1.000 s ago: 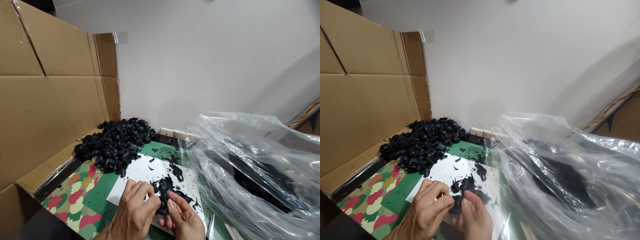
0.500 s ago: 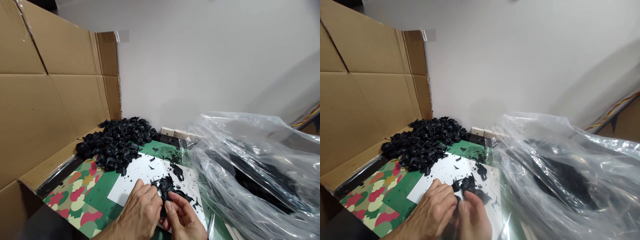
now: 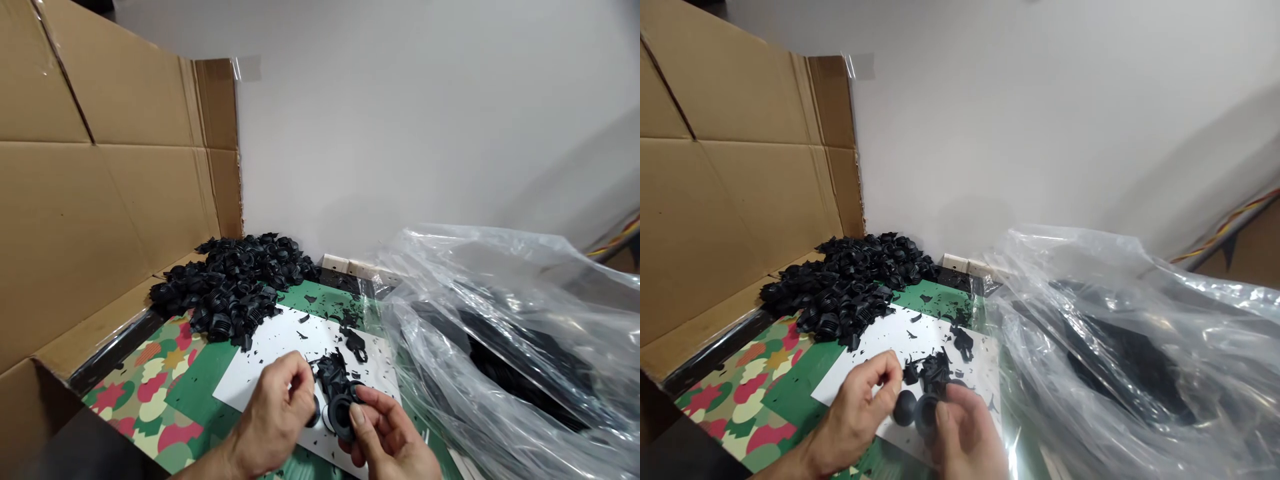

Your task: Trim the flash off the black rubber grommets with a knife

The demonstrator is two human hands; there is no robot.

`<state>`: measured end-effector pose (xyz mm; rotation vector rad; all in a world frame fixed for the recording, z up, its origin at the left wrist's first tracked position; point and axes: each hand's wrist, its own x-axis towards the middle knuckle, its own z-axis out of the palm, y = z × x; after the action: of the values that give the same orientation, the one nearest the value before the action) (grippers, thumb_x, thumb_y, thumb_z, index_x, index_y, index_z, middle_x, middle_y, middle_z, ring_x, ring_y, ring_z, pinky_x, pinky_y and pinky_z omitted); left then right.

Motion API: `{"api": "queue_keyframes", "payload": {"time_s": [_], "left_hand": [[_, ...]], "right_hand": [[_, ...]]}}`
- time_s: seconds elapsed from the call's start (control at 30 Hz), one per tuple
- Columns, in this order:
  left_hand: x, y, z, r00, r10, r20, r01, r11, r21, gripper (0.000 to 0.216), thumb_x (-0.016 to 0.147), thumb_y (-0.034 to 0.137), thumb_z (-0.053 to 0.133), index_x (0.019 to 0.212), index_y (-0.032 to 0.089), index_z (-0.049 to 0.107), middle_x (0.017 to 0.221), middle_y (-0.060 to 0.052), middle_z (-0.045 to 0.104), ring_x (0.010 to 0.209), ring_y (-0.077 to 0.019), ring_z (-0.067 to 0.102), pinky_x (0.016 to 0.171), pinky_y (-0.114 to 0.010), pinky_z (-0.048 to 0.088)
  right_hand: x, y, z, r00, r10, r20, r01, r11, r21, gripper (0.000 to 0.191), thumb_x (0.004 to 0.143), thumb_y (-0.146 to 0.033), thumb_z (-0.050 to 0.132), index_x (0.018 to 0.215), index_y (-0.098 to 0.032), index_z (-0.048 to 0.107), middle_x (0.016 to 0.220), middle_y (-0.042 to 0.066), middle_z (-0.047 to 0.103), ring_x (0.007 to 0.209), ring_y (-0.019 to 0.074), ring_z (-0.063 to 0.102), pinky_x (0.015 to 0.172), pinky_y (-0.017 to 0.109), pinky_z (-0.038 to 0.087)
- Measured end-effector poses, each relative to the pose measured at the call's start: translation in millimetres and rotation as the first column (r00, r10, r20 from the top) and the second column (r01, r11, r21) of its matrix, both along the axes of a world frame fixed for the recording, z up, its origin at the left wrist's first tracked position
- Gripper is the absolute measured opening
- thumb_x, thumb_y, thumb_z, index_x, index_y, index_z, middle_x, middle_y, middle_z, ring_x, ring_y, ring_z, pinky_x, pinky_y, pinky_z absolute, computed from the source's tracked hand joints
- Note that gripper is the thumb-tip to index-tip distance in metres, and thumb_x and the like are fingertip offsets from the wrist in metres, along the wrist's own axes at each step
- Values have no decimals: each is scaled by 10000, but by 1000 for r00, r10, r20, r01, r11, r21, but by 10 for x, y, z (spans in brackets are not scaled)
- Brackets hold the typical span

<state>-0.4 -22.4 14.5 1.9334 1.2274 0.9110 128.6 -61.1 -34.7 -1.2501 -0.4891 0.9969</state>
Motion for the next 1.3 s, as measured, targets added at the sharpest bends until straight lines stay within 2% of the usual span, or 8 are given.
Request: {"api": "queue_keyframes", "payload": {"time_s": [0.17,0.23,0.33,0.43,0.57,0.77,1.0,1.3], "left_hand": [[-114,93,-3,997,55,50,-43,974,-224,390,899,390,329,549,221,293,518,61,281,506,-117,294,495,-256,266],[-111,85,-17,996,67,50,-56,977,-208,386,892,372,361,542,217,314,518,57,304,513,-119,320,508,-257,282],[-82,35,0,989,81,126,-70,994,-86,72,789,177,465,727,203,492,703,17,485,659,-144,459,604,-251,370],[-48,-35,61,989,11,148,-10,1000,-8,198,735,100,479,878,216,549,851,-9,529,733,-152,507,660,-264,420],[3,-99,107,998,-54,-10,55,996,63,115,792,122,516,760,211,582,774,-1,511,691,-153,517,649,-282,416],[6,-90,64,954,18,-300,51,974,222,182,796,38,532,717,193,585,725,5,592,670,-159,521,652,-305,354],[-10,-64,135,833,-29,-553,299,863,406,203,833,22,467,749,172,574,728,-17,593,659,-179,525,641,-320,316],[43,-36,67,740,-15,-673,455,748,483,261,794,-34,404,678,175,509,660,-18,542,606,-187,483,635,-339,327]], "right_hand": [[29,45,-26,996,42,-77,-42,999,-1,610,470,-557,831,838,-128,602,468,-83,545,332,51,423,371,193,418],[11,55,-10,990,59,-130,-59,998,5,593,458,-530,849,816,-127,602,456,-85,539,326,46,422,369,188,405],[-16,62,44,974,100,-205,-99,995,12,565,447,-497,868,782,-132,597,419,-92,512,312,53,431,353,179,373],[-33,65,81,965,132,-225,-132,991,17,552,444,-491,871,769,-140,595,411,-86,512,311,69,441,351,192,373],[-41,69,46,967,161,-196,-159,987,29,524,481,-501,852,779,-147,603,442,-71,538,336,71,443,384,211,398],[-47,68,-49,973,127,-194,-120,992,47,509,498,-511,839,790,-155,623,500,-69,543,359,67,429,409,232,428],[-68,69,-37,952,127,-278,-119,992,46,521,461,-483,868,778,-144,631,461,-76,530,341,46,404,388,189,369],[-77,35,-153,991,81,105,-84,996,23,417,612,-533,738,809,-175,651,524,-29,565,416,116,471,402,234,372]]}}
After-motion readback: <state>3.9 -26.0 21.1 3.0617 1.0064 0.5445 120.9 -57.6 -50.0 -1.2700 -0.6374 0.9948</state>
